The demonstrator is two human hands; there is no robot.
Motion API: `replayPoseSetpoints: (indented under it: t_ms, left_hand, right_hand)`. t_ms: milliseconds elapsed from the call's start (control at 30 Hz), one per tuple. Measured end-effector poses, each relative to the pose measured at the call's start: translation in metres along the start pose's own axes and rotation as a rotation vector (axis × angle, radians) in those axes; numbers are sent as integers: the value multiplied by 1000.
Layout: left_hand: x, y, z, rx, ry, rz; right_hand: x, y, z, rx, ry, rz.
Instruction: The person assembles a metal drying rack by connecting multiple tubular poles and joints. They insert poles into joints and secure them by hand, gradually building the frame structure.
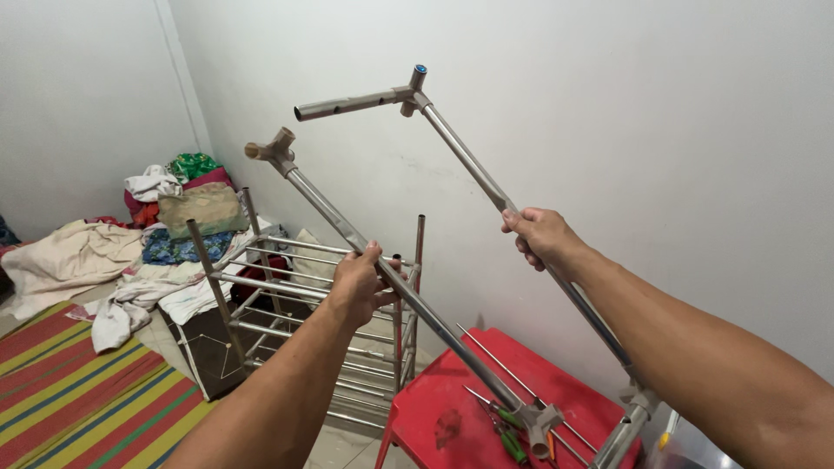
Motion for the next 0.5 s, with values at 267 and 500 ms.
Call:
replayPoseSetpoints:
  t_ms: [267, 500]
  left_hand:
    - [3, -12, -5, 17, 59, -38]
    - [4, -16, -4, -2, 88, -52]
  right_hand:
    - [-2, 0, 2, 6, 6, -2]
    - [0, 0, 5, 18, -13, -14]
Point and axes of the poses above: each hand's wrist, its own y-axis towards the middle knuckle, its own x-axis out of the back of the hand, z = x × y, the point moved 4 cm from there along y, towards the middle knuckle, and after that the axes turned 15 degrees about y, right-handed, at the moved point
